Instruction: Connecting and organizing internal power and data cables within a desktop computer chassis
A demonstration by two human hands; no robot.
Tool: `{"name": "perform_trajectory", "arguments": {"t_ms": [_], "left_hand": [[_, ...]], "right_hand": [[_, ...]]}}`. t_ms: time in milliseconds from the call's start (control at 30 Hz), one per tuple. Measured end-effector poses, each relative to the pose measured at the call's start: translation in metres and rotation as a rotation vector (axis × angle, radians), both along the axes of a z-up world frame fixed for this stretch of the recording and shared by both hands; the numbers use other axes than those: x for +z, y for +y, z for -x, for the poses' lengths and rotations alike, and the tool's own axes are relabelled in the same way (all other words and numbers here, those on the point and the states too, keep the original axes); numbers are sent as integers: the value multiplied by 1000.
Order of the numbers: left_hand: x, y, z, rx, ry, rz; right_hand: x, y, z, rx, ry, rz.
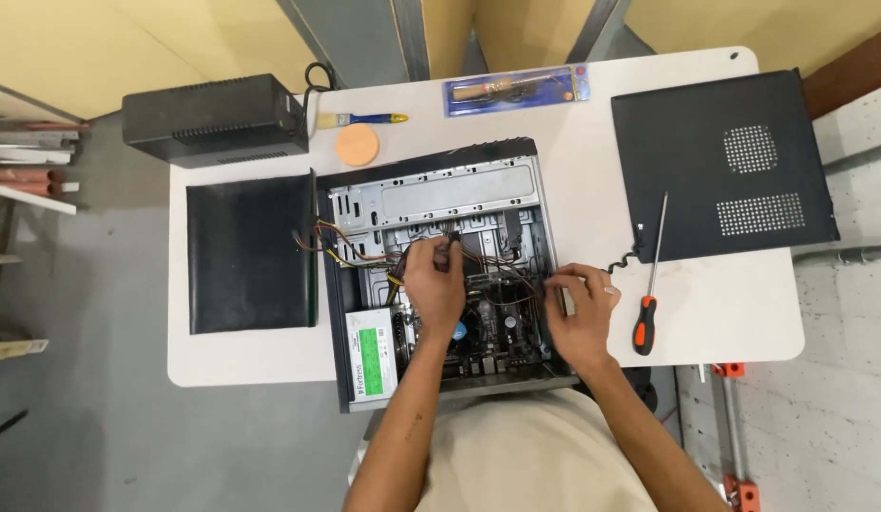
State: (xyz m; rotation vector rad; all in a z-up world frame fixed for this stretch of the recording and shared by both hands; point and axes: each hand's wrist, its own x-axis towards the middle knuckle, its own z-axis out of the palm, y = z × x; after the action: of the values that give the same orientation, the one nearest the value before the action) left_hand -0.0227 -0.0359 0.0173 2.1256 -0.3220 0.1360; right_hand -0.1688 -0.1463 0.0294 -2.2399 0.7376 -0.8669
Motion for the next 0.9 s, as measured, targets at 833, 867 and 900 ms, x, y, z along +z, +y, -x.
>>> {"name": "perform_trajectory", "arguments": {"t_ms": [833,867,900], "left_hand": [[-39,-22,3,155,600,599],[-25,-19,5,163,539,511],[-23,-20,4,160,542,511]], "right_hand": [[-12,-31,-125,535,347,-119],[-12,-31,-126,553,295,-107],[-11,-32,-125,548,297,-108]]}}
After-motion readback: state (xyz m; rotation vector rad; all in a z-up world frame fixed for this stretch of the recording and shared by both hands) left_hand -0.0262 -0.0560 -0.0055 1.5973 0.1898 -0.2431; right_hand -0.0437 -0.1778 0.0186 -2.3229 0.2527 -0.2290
